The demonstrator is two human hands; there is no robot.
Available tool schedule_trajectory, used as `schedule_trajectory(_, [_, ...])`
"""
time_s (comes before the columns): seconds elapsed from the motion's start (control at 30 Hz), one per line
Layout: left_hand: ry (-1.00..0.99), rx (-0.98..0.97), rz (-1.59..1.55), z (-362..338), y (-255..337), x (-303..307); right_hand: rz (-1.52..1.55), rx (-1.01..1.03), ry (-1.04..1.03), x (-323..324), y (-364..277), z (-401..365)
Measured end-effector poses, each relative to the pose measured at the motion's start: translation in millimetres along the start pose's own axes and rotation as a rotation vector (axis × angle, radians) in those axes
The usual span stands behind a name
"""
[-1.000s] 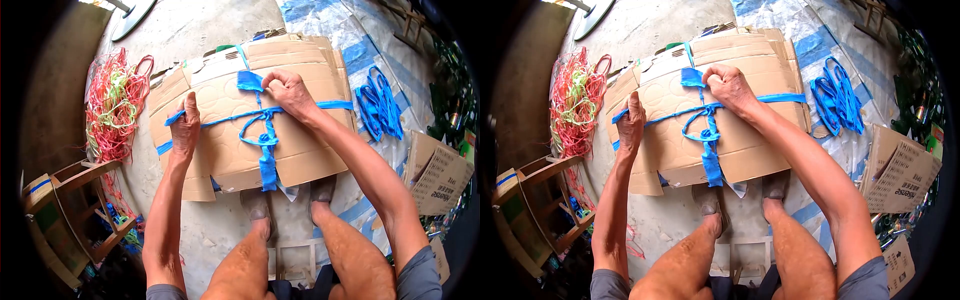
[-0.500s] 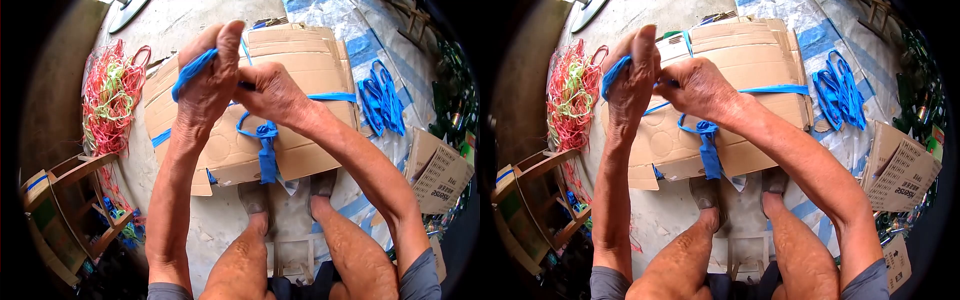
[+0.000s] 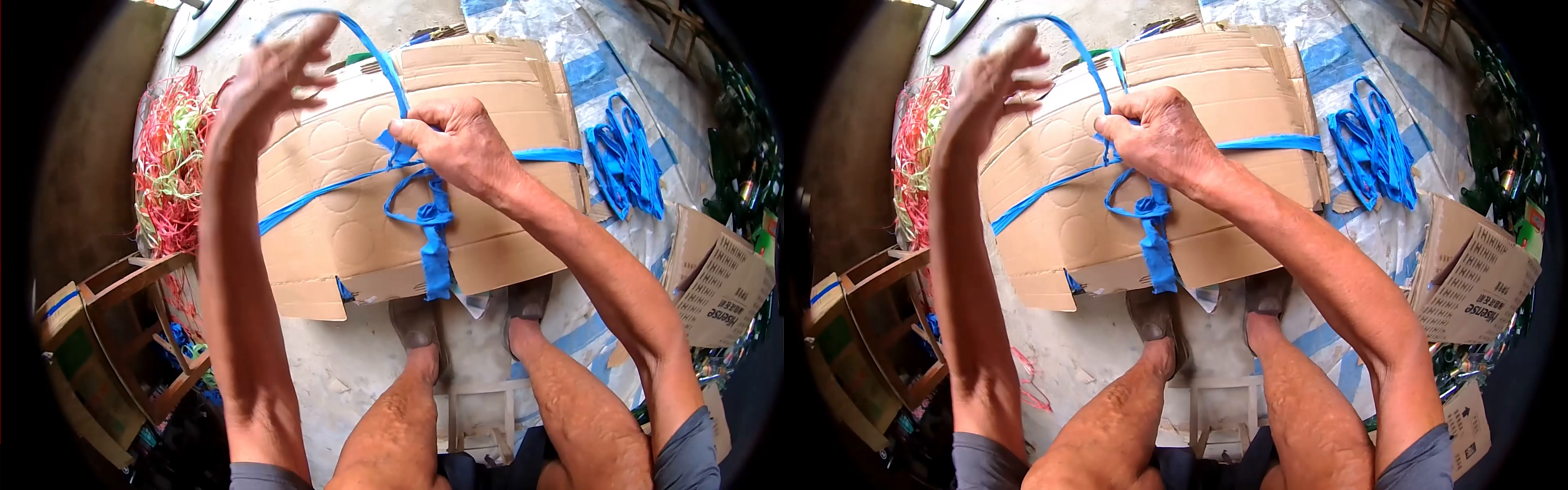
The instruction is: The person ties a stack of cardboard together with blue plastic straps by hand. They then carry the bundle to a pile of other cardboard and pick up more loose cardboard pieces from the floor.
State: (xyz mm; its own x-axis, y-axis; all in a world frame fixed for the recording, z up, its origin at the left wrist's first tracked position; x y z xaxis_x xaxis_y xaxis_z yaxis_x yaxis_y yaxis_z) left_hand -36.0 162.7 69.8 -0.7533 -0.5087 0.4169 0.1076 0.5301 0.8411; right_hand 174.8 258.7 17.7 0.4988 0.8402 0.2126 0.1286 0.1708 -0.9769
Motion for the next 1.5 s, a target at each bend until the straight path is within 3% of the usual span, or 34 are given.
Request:
schedule_trajectory(0.23, [-0.156,0.076,-0.105,-85,-72,-66,-0.025,0.059,0.034,-3,7,4])
schedule_trajectory(0.3, [-0.153,-0.057,-0.06,-88,-77,-77,0.006,0.004,0.008,-2,3,2])
schedule_trajectory(0.33, [-0.091,-0.158,-0.195,-84,-86,-86,0.005,0.007,0.009,-2,5,2])
schedule_trajectory(0.47, [0.022,-0.11,-0.148,-88,-90,-97,-0.069,0.004,0.009,0,16,4])
schedule_trajectory(0.57, [0.07,-0.025,-0.131,-86,-93,-97,0.039,-0.046,0.097,5,22,1])
schedule_trajectory(0.6, [0.082,0.01,-0.137,-87,-94,-98,0.24,-0.153,0.103,9,19,1])
schedule_trajectory(0.73, [0.129,0.019,-0.062,-80,-95,-105,0.724,-0.224,0.188,29,29,4])
schedule_trajectory(0.83, [0.159,-0.075,0.096,-79,-91,-108,0.71,-0.145,0.21,17,16,8])
schedule_trajectory(0.97, [0.171,-0.193,0.246,-79,-88,-109,0.487,0.088,0.092,-10,-14,17])
schedule_trajectory(1.07, [0.065,-0.102,0.486,-82,-93,-106,0.223,0.23,0.044,-34,-23,17])
schedule_trajectory(1.2, [0.15,-0.359,0.088,-89,-101,-111,0.225,0.343,0.012,-61,-21,18])
schedule_trajectory(1.5, [0.033,-0.326,0.166,-85,-114,-107,0.072,0.346,-0.184,-58,-11,12])
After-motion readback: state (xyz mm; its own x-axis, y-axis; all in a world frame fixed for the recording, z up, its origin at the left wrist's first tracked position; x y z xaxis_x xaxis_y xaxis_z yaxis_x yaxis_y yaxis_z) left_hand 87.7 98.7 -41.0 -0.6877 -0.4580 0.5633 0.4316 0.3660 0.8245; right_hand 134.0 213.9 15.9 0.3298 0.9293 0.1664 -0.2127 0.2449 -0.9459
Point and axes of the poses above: each hand's wrist, its own z-axis towards the middle knuckle, its own x-axis out of the back of the hand, y = z × x, the point moved 1 cm from there along z, towards the middle knuckle, and after that the axes turned 3 degrees about x, right-handed, at the moved point
